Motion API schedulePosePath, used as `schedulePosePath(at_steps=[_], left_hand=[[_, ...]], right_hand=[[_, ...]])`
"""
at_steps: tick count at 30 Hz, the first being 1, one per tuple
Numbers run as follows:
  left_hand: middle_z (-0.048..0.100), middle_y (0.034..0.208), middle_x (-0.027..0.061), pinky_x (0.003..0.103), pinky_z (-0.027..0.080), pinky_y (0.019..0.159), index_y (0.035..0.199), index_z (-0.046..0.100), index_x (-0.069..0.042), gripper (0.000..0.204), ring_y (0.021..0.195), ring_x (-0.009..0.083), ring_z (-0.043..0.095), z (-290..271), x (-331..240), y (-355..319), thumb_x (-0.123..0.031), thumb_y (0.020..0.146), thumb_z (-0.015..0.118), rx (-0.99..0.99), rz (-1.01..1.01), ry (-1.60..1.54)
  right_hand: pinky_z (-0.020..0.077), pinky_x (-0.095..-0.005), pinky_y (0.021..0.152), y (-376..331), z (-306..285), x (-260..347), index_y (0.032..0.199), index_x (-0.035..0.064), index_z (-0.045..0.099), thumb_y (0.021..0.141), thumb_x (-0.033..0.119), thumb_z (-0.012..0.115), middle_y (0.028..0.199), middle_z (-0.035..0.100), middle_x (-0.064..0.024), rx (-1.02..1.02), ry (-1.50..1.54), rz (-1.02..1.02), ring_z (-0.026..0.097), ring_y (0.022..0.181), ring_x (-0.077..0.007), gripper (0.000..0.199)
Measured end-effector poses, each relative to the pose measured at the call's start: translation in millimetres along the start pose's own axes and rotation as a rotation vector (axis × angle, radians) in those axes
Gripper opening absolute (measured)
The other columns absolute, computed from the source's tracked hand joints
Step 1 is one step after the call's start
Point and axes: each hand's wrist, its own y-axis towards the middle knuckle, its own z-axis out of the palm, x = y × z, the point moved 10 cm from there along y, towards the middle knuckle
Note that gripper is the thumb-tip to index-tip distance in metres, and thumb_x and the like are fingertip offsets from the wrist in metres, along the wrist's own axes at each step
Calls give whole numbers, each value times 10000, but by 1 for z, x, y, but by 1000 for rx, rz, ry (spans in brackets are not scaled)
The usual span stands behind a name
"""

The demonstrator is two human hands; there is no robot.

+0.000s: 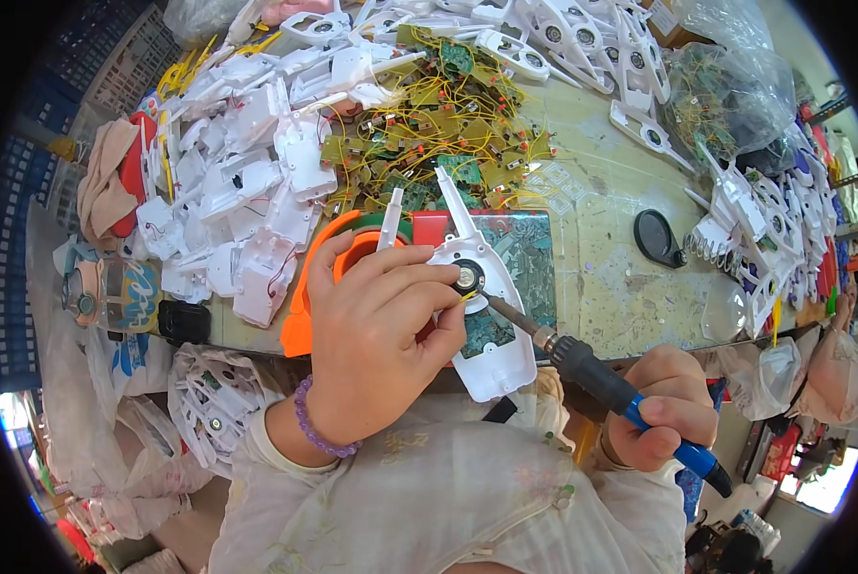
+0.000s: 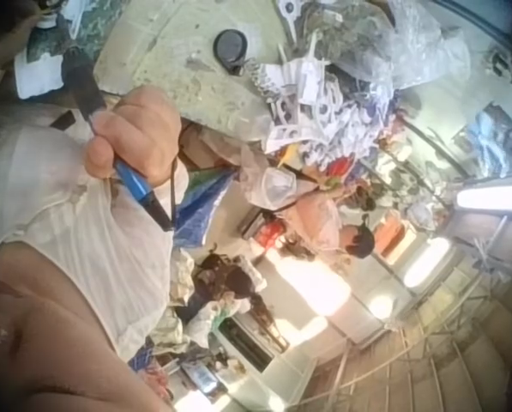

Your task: Soldering electronic components onto circuit boards and assembling plastic housings at a factory workbench.

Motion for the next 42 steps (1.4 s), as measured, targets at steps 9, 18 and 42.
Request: schedulePosePath(at_steps=[9, 18, 42], left_hand=[[736, 914, -3, 510, 328, 1011, 745, 675, -93, 83, 984, 205, 672, 0, 0, 0, -90, 713, 752, 7, -5, -7], [738, 919, -3, 510, 330, 1012, 743, 675, -93, 86, 991, 207, 673, 0, 0, 0, -90, 712, 755, 12, -4, -10], [740, 931, 8, 507, 336, 1002, 760, 686, -86, 87, 1019, 223, 672, 2, 3, -1, -93, 717, 762, 41, -5, -38]], right_hand=[[339, -289, 371, 3, 1, 5, 925, 42, 583, 940, 285, 623, 606, 542, -18, 21, -13, -42, 463, 437, -150, 247], [318, -291, 417, 11, 9, 8, 886, 59, 544, 1001, 404, 517, 607, 473, -10, 115, -34, -52, 435, 466, -139, 365], [294, -291, 378, 32, 18, 11, 887, 52, 648, 871, 332, 718, 597, 499, -3, 258, 18, -108, 451, 453, -156, 289]])
